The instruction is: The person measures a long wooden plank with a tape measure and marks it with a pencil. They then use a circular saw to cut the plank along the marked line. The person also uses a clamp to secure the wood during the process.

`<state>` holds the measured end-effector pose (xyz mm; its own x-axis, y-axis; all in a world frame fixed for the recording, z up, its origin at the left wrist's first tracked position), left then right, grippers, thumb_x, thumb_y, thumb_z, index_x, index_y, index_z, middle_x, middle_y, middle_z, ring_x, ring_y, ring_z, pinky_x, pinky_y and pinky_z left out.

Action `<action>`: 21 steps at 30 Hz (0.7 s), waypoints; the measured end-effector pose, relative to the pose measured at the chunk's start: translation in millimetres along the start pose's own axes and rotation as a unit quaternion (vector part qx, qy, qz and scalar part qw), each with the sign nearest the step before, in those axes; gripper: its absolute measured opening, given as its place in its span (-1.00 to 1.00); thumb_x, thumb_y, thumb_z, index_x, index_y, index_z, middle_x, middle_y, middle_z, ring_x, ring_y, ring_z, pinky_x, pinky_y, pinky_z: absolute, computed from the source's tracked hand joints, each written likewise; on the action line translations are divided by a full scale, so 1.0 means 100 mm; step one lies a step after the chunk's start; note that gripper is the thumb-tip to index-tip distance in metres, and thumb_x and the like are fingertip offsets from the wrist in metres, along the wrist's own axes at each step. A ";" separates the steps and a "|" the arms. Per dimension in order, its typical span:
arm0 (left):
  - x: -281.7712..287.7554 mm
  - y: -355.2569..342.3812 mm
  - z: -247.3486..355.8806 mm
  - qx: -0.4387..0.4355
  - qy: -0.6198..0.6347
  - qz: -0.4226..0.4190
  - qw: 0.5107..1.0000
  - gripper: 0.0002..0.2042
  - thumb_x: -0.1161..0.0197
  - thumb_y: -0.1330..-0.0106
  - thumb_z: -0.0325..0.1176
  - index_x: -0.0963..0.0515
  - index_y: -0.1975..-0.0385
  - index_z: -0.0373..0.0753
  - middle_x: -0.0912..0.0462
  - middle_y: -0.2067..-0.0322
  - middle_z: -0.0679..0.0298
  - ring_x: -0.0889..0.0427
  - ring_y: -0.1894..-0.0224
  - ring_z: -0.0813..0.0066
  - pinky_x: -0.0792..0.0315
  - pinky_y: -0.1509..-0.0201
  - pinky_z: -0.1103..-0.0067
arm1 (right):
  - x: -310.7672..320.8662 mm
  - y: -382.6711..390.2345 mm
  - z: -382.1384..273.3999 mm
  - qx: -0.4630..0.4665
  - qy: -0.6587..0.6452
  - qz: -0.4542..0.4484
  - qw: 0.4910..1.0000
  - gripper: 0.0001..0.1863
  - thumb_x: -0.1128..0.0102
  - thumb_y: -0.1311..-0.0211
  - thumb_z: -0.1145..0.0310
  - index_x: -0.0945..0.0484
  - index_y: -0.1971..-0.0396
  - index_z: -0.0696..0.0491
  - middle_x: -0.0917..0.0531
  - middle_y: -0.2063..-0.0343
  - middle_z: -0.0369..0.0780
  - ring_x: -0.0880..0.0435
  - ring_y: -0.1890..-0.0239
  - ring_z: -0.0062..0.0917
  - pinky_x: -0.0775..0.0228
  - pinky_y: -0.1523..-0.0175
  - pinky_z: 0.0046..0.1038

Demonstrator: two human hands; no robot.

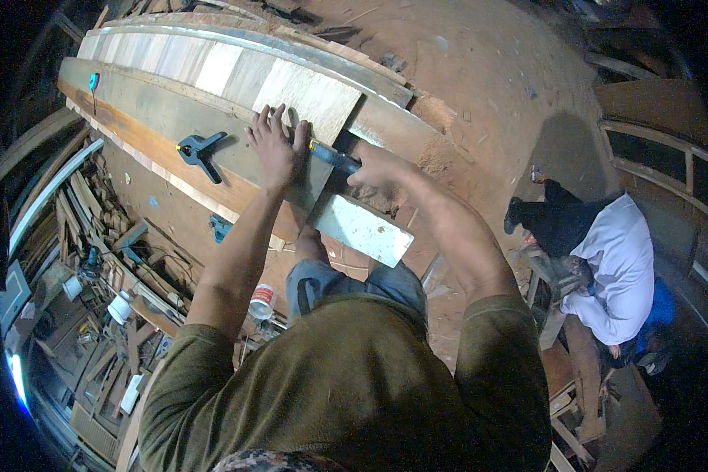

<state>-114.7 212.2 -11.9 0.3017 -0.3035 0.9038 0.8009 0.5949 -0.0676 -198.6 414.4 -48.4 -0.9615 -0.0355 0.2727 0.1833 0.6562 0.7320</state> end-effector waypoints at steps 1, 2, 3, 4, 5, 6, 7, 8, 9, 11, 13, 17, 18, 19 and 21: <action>0.00 0.00 -0.01 0.003 0.002 0.002 1.000 -0.40 -0.24 -0.38 0.05 -0.41 -0.33 -0.12 -0.26 -0.38 -0.08 -0.07 -0.50 -0.17 0.25 -0.57 -0.08 | 0.00 0.00 -0.02 0.013 0.010 0.011 1.000 -0.63 -0.42 0.09 0.15 -0.54 0.57 0.17 -0.62 0.61 -0.12 -0.61 0.50 -0.33 -0.46 0.28 -0.27; -0.01 0.01 -0.04 0.004 0.001 -0.001 1.000 -0.40 -0.23 -0.38 0.06 -0.40 -0.34 -0.13 -0.25 -0.39 -0.07 -0.07 -0.51 -0.16 0.26 -0.57 -0.06 | 0.01 0.01 -0.05 0.027 0.020 0.022 0.999 -0.64 -0.41 0.09 0.15 -0.53 0.56 0.17 -0.62 0.61 -0.12 -0.61 0.50 -0.33 -0.46 0.28 -0.26; 0.00 0.01 -0.04 0.006 0.000 -0.003 1.000 -0.39 -0.23 -0.39 0.06 -0.40 -0.34 -0.14 -0.25 -0.39 -0.07 -0.06 -0.51 -0.15 0.27 -0.58 -0.06 | 0.01 0.02 -0.04 0.034 0.012 0.035 0.999 -0.64 -0.41 0.09 0.16 -0.54 0.56 0.16 -0.62 0.61 -0.12 -0.62 0.49 -0.33 -0.46 0.27 -0.26; 0.00 0.01 -0.03 0.007 0.000 -0.005 1.000 -0.39 -0.22 -0.39 0.07 -0.40 -0.34 -0.14 -0.25 -0.40 -0.08 -0.06 -0.51 -0.15 0.27 -0.58 -0.05 | 0.00 0.03 -0.02 0.041 0.005 0.048 0.998 -0.65 -0.41 0.09 0.16 -0.54 0.55 0.16 -0.63 0.60 -0.11 -0.62 0.48 -0.33 -0.46 0.27 -0.26; 0.01 0.01 -0.02 0.008 -0.001 -0.008 1.000 -0.39 -0.21 -0.39 0.07 -0.40 -0.34 -0.15 -0.25 -0.40 -0.08 -0.05 -0.52 -0.15 0.27 -0.58 -0.05 | -0.01 0.03 -0.01 0.048 -0.002 0.061 0.997 -0.65 -0.41 0.09 0.17 -0.54 0.54 0.15 -0.63 0.59 -0.11 -0.63 0.47 -0.33 -0.47 0.26 -0.26; 0.01 0.01 -0.02 0.010 0.001 -0.007 1.000 -0.38 -0.21 -0.39 0.08 -0.40 -0.34 -0.15 -0.25 -0.40 -0.08 -0.05 -0.52 -0.15 0.27 -0.58 -0.05 | -0.04 0.01 0.02 0.038 0.006 0.047 0.998 -0.65 -0.42 0.10 0.18 -0.56 0.50 0.17 -0.65 0.57 -0.09 -0.66 0.47 -0.32 -0.49 0.26 -0.27; 0.02 0.01 -0.01 0.013 0.003 -0.007 1.000 -0.38 -0.20 -0.39 0.08 -0.40 -0.34 -0.16 -0.25 -0.40 -0.08 -0.05 -0.52 -0.15 0.27 -0.58 -0.04 | -0.06 -0.02 0.04 0.027 0.015 0.034 0.999 -0.64 -0.43 0.10 0.18 -0.57 0.47 0.18 -0.68 0.54 -0.07 -0.68 0.47 -0.32 -0.51 0.26 -0.28; 0.01 0.01 -0.01 0.015 0.005 -0.006 1.000 -0.38 -0.20 -0.40 0.09 -0.40 -0.34 -0.16 -0.25 -0.40 -0.08 -0.04 -0.52 -0.15 0.27 -0.59 -0.04 | -0.07 -0.05 0.07 0.017 0.024 0.020 0.999 -0.63 -0.43 0.10 0.19 -0.59 0.43 0.20 -0.70 0.51 -0.06 -0.71 0.47 -0.31 -0.54 0.25 -0.29; 0.00 0.01 -0.04 0.011 0.001 0.002 1.000 -0.39 -0.21 -0.39 0.09 -0.42 -0.33 -0.16 -0.26 -0.40 -0.08 -0.06 -0.52 -0.14 0.26 -0.58 -0.05 | -0.07 -0.08 0.08 0.026 0.020 0.023 0.999 -0.64 -0.42 0.09 0.19 -0.57 0.46 0.19 -0.68 0.53 -0.07 -0.69 0.46 -0.31 -0.51 0.25 -0.28; -0.02 0.02 -0.07 0.005 -0.006 0.019 1.000 -0.41 -0.24 -0.38 0.08 -0.45 -0.30 -0.14 -0.29 -0.38 -0.09 -0.10 -0.51 -0.12 0.22 -0.57 -0.06 | -0.08 -0.11 0.10 0.044 0.011 0.029 0.999 -0.66 -0.41 0.08 0.19 -0.54 0.54 0.17 -0.65 0.57 -0.10 -0.66 0.45 -0.31 -0.47 0.25 -0.27; -0.02 0.03 -0.08 0.006 -0.005 0.022 1.000 -0.40 -0.25 -0.37 0.09 -0.45 -0.29 -0.15 -0.30 -0.37 -0.09 -0.11 -0.51 -0.12 0.22 -0.57 -0.06 | -0.03 0.02 -0.08 0.008 0.021 0.004 1.000 -0.64 -0.39 0.05 0.16 -0.53 0.48 0.18 -0.66 0.54 -0.10 -0.66 0.41 -0.31 -0.48 0.20 -0.28; -0.02 0.04 -0.07 0.000 -0.006 0.027 1.000 -0.39 -0.25 -0.36 0.10 -0.45 -0.29 -0.17 -0.32 -0.36 -0.09 -0.12 -0.50 -0.13 0.22 -0.56 -0.08 | -0.07 -0.04 0.01 -0.006 0.055 -0.009 0.998 -0.60 -0.37 0.02 0.13 -0.57 0.35 0.17 -0.67 0.47 -0.08 -0.66 0.36 -0.31 -0.49 0.16 -0.29; -0.03 0.03 -0.06 -0.003 -0.009 0.025 1.000 -0.39 -0.26 -0.36 0.10 -0.45 -0.28 -0.17 -0.32 -0.36 -0.09 -0.13 -0.50 -0.13 0.22 -0.56 -0.08 | -0.09 -0.08 0.08 0.003 0.058 -0.005 0.998 -0.58 -0.37 0.02 0.13 -0.58 0.29 0.17 -0.68 0.44 -0.07 -0.66 0.35 -0.31 -0.49 0.16 -0.29; -0.03 0.03 -0.05 -0.004 -0.007 0.021 1.000 -0.39 -0.25 -0.36 0.09 -0.46 -0.28 -0.17 -0.33 -0.35 -0.09 -0.13 -0.49 -0.13 0.21 -0.56 -0.09 | -0.09 -0.07 0.10 0.024 0.036 0.032 0.999 -0.54 -0.37 0.02 0.12 -0.59 0.23 0.17 -0.68 0.42 -0.06 -0.66 0.33 -0.31 -0.49 0.14 -0.29; -0.02 0.03 -0.07 -0.004 -0.005 0.014 1.000 -0.41 -0.25 -0.36 0.08 -0.47 -0.27 -0.18 -0.35 -0.33 -0.09 -0.14 -0.49 -0.13 0.19 -0.55 -0.10 | -0.13 0.12 0.03 0.012 0.004 0.063 0.998 -0.43 -0.39 -0.01 0.11 -0.58 0.03 0.18 -0.67 0.33 -0.03 -0.67 0.23 -0.27 -0.49 0.08 -0.28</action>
<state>-109.6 209.4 -16.5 0.3196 -0.2787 0.9056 0.7963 0.5971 -0.0973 -185.0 425.0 -44.8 -0.9293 0.0419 0.3669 0.2975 0.6734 0.6767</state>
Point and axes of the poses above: each hand's wrist, its own y-axis away from the middle knuckle, its own x-axis out of the back of the hand, z = x × y, the point moved 6 cm from there along -y, towards the middle knuckle
